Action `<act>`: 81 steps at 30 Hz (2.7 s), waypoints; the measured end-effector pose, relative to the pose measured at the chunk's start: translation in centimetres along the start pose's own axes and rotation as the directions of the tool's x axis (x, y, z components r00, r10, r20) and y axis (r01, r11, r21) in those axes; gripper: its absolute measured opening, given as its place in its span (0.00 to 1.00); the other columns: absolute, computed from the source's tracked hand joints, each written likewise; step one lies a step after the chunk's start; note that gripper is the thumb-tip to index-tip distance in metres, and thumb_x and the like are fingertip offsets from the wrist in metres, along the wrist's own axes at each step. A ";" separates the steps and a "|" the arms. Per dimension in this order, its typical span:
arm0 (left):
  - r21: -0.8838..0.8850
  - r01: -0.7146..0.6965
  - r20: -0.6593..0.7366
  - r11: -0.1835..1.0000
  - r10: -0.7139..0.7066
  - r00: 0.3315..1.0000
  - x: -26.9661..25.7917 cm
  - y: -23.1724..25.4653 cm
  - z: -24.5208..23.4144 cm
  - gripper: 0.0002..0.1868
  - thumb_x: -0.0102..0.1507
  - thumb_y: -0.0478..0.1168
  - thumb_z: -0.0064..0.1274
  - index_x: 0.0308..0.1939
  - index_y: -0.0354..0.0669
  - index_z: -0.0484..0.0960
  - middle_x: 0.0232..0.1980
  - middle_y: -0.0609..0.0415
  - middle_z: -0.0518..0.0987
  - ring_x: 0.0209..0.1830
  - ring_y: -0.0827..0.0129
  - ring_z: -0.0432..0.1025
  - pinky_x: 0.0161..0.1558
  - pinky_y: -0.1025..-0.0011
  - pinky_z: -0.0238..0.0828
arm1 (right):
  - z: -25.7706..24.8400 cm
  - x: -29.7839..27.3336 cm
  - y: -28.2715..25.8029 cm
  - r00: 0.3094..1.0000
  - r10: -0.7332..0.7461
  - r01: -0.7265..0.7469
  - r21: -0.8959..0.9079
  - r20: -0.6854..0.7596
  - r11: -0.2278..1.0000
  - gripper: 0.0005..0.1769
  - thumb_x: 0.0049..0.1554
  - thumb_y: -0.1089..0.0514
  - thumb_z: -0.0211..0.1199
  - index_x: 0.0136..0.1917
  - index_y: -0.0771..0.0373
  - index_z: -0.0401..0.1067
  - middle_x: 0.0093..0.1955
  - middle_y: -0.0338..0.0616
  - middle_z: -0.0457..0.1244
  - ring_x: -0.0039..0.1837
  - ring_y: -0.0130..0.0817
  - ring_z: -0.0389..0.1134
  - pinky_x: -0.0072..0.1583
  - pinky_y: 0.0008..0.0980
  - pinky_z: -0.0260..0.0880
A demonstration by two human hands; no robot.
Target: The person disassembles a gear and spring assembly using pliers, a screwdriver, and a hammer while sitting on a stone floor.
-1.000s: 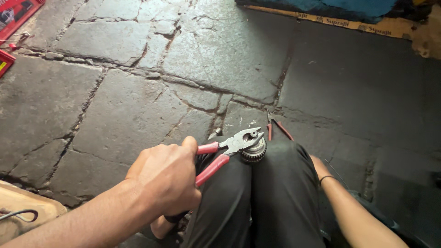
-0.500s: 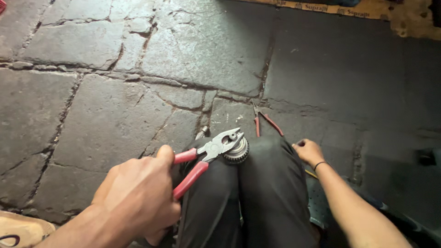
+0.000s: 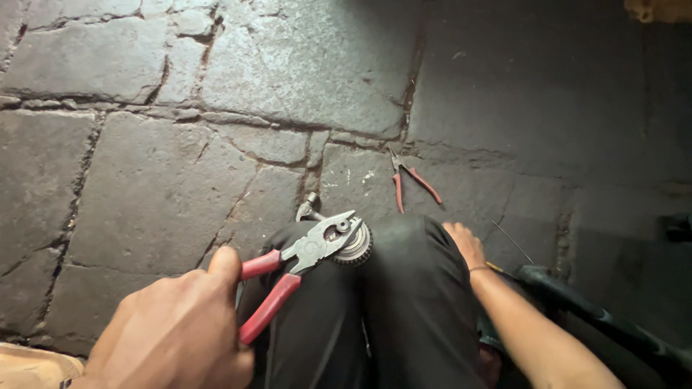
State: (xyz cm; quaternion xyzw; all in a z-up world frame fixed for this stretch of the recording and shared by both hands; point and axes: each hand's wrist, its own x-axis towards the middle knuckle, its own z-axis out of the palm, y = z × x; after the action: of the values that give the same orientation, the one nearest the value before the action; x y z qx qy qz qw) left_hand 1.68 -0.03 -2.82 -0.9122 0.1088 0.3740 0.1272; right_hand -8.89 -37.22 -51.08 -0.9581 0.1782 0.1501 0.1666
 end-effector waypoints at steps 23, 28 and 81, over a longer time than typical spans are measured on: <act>-0.089 -0.110 -0.075 0.990 0.104 0.992 -1.8 0.3 -0.7 0.28 0.53 0.47 0.63 0.52 0.40 0.70 0.39 0.41 0.84 0.44 0.47 0.80 0.49 0.54 0.76 | -24.6 -9.3 -3.7 0.790 0.447 0.065 0.781 -0.420 0.621 0.23 0.67 0.51 0.66 0.63 0.68 0.61 0.48 0.51 0.66 0.46 0.42 0.69 0.44 0.44 0.68; -0.078 -0.099 -0.037 0.992 0.096 0.995 -2.5 0.6 -1.6 0.28 0.52 0.42 0.61 0.53 0.39 0.71 0.40 0.40 0.84 0.45 0.48 0.80 0.50 0.57 0.77 | -25.8 -16.6 -3.1 0.980 0.106 0.136 0.951 -0.171 0.276 0.24 0.57 0.63 0.57 0.67 0.64 0.61 0.52 0.54 0.68 0.50 0.41 0.73 0.49 0.44 0.78; -0.051 -0.175 -0.211 0.983 0.161 0.964 -6.4 1.5 -1.6 0.29 0.53 0.49 0.64 0.51 0.35 0.77 0.49 0.39 0.83 0.52 0.52 0.80 0.54 0.61 0.78 | -37.6 -29.4 -25.4 0.959 0.176 -0.240 0.306 0.223 0.921 0.31 0.61 0.52 0.56 0.78 0.39 0.64 0.33 0.48 0.69 0.35 0.37 0.73 0.47 0.37 0.73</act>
State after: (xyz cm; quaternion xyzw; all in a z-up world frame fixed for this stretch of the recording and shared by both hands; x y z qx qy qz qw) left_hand -2.14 -1.33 2.57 -0.9374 0.1853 0.2904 0.0512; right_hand -16.58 -20.24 -0.31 -0.8732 0.2851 0.2262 0.3242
